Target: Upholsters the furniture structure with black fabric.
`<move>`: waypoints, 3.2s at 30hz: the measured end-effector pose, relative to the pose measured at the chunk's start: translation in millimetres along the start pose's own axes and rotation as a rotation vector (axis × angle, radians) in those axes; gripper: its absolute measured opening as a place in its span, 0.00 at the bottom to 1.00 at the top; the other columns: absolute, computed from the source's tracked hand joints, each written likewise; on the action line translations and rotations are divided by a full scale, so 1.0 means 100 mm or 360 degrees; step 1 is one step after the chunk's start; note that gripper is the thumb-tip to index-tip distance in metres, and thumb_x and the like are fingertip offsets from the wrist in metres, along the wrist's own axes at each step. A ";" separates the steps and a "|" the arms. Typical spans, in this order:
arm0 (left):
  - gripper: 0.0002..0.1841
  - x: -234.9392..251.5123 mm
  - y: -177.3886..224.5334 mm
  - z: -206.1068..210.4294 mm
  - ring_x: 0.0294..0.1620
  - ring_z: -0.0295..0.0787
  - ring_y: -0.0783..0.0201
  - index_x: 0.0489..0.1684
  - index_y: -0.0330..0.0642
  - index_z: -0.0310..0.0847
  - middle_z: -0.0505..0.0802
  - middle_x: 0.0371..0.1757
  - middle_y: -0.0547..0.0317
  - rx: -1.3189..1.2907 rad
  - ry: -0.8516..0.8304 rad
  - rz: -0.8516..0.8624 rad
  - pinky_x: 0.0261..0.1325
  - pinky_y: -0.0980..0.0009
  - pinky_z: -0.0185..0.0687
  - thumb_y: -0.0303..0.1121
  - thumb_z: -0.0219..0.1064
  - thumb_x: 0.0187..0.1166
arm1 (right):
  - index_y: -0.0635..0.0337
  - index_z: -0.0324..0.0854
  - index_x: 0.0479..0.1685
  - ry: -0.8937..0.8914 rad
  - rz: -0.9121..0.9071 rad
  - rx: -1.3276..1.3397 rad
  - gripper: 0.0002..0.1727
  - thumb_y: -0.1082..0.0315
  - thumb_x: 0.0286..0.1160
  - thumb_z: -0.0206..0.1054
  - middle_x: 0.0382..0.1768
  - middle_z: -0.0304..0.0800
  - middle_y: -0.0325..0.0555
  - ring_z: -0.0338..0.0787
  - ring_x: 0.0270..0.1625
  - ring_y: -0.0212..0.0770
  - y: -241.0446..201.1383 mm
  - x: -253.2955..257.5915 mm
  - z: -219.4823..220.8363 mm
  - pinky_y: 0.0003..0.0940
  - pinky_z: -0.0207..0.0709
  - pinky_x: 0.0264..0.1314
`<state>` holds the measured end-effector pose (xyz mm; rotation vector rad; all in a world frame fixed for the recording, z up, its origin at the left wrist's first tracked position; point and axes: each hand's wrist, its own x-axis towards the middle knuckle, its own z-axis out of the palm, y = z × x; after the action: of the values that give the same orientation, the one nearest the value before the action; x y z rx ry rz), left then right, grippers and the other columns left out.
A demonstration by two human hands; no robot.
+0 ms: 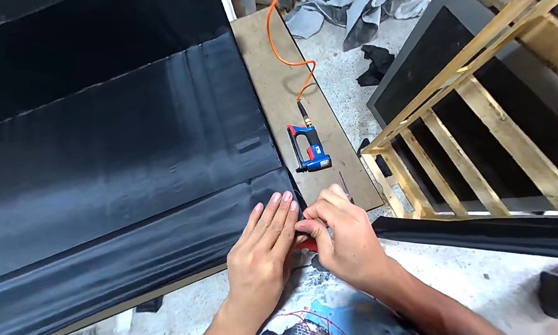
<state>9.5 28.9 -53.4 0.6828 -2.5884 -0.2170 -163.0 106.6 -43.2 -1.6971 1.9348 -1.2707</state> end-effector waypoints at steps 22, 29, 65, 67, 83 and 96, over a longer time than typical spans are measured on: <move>0.23 -0.06 0.42 0.20 0.81 0.79 0.59 0.78 0.59 0.80 0.87 0.77 0.62 0.0247 0.0121 -0.0275 0.83 0.58 0.76 0.28 0.59 0.85 | 0.58 0.70 0.82 -0.2059 -0.0965 -0.1544 0.58 0.70 0.34 0.92 0.72 0.78 0.61 0.77 0.76 0.65 3.33 2.24 0.87 0.63 0.69 0.79; 0.24 -0.07 0.44 0.15 0.87 0.72 0.53 0.78 0.57 0.80 0.80 0.83 0.54 0.0178 0.0025 -0.0165 0.89 0.51 0.68 0.25 0.53 0.87 | 0.58 0.57 0.89 -0.2255 -0.1252 -0.1655 0.62 0.52 0.45 0.89 0.53 0.91 0.57 0.90 0.57 0.59 3.03 2.30 0.82 0.60 0.76 0.70; 0.17 -0.21 0.45 0.23 0.88 0.69 0.45 0.29 0.33 0.84 0.74 0.86 0.40 0.0211 0.0095 -0.0110 0.87 0.50 0.68 0.19 0.48 0.84 | 0.52 0.86 0.47 -0.1549 -0.0665 -0.0756 0.19 0.45 0.79 0.66 0.28 0.90 0.38 0.87 0.30 0.27 -0.25 1.16 -1.54 0.27 0.76 0.28; 0.17 -0.22 0.44 0.23 0.87 0.70 0.46 0.32 0.34 0.84 0.75 0.86 0.42 0.0185 0.0106 -0.0119 0.87 0.51 0.68 0.19 0.48 0.85 | 0.47 0.84 0.41 -0.1452 -0.0668 -0.0766 0.18 0.43 0.78 0.67 0.27 0.88 0.31 0.86 0.32 0.19 -0.24 1.24 -1.59 0.22 0.76 0.30; 0.17 -0.24 0.46 0.17 0.86 0.73 0.52 0.29 0.35 0.85 0.77 0.86 0.50 0.0097 0.0125 -0.0200 0.87 0.53 0.70 0.19 0.49 0.84 | 0.35 0.85 0.33 -0.1232 -0.0671 -0.0694 0.11 0.43 0.73 0.68 0.22 0.82 0.13 0.80 0.22 0.13 -0.06 1.67 -1.27 0.17 0.74 0.18; 0.14 -0.40 0.26 0.14 0.86 0.73 0.60 0.24 0.40 0.83 0.82 0.82 0.61 -0.0327 0.0237 0.0002 0.89 0.55 0.70 0.21 0.54 0.77 | 0.36 0.84 0.30 -0.1401 -0.0828 -0.0662 0.12 0.43 0.72 0.67 0.23 0.81 0.12 0.77 0.26 0.08 -0.16 1.47 -1.36 0.12 0.68 0.22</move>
<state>23.0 71.5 -74.0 0.5990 -2.3834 -0.4098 -287.2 33.9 96.5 -2.4828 1.2902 -0.0848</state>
